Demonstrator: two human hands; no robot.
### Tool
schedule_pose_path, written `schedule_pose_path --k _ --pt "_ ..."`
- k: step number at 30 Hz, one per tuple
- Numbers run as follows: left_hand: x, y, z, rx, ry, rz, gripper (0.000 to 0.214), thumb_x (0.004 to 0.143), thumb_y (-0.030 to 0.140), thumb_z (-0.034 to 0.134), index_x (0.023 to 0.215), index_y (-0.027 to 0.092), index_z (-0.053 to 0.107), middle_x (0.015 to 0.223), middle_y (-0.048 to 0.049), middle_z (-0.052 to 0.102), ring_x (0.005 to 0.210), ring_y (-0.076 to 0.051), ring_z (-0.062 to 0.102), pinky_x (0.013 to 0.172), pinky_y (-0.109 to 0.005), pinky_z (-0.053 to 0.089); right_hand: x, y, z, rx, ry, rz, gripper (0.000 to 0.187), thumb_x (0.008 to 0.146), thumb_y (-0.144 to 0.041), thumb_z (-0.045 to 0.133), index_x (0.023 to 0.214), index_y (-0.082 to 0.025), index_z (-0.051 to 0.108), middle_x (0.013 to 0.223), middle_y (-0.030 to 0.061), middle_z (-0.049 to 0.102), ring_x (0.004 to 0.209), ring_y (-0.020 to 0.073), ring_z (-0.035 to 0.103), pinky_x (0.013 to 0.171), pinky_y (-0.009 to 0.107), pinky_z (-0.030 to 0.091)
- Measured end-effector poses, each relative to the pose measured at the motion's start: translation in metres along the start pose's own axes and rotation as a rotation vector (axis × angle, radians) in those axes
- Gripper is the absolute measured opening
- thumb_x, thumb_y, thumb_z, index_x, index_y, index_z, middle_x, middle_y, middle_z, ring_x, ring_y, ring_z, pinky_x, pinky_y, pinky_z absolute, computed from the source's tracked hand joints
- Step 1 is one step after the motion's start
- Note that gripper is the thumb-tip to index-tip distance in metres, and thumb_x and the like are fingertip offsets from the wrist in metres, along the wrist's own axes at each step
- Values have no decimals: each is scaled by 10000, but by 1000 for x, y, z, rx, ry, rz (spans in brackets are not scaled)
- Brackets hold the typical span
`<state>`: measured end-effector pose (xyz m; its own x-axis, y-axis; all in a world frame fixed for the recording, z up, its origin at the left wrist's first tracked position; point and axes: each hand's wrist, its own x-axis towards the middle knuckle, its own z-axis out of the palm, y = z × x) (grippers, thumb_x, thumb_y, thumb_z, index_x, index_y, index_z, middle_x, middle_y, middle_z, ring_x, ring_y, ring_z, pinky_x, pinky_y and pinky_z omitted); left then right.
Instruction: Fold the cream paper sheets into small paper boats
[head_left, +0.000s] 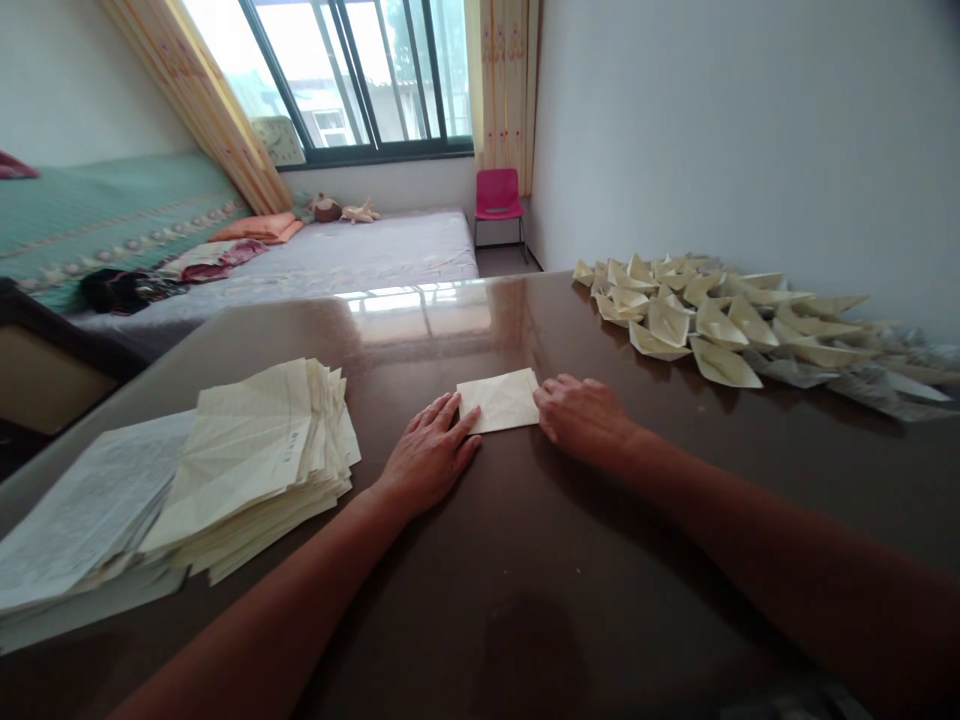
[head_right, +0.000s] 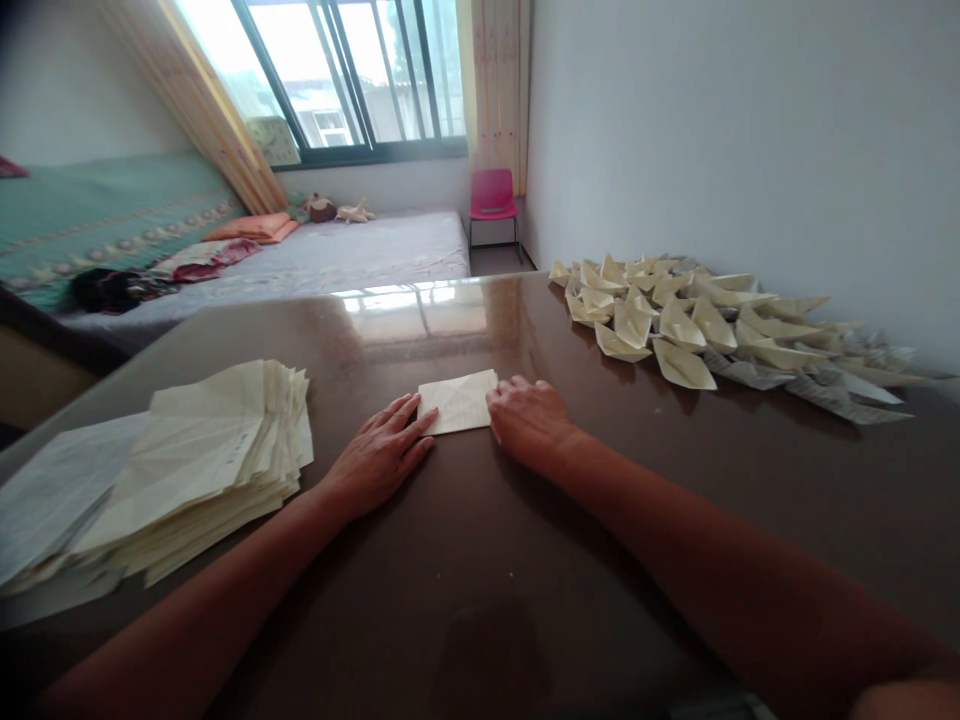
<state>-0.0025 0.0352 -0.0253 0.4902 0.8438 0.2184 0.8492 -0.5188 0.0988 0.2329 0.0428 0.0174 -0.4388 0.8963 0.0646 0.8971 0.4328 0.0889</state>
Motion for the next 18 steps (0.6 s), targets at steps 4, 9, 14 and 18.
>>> schedule_pose_path --k 4,9,14,18 --pt "0 -3 1 -39 34 16 445 937 453 404 1324 267 520 1433 -102 452 1348 -289 370 1071 -496 366 16 29 26 190 156 60 365 931 -282 420 1261 -169 526 1260 102 584 1121 226 497 884 323 419" --pt "3 -4 0 -75 72 74 356 940 398 429 1231 293 605 1324 -47 569 1273 -251 461 1050 -448 421 30 34 46 340 204 78 503 940 -353 415 1397 -143 403 1358 118 529 1219 259 435 956 388 389" --pt "5 -3 -2 -65 49 100 319 950 351 424 1186 313 635 1291 -4 601 1242 -238 494 1025 -425 450 39 37 50 526 258 65 400 897 -326 518 1270 -189 557 1156 77 658 1089 216 524 921 347 410" --pt "6 -2 1 -49 42 114 322 959 330 407 1188 302 632 1291 -3 603 1245 -235 495 1018 -433 452 37 41 49 688 289 54 240 880 -286 542 1053 -186 676 1001 46 691 835 151 581 813 260 451"
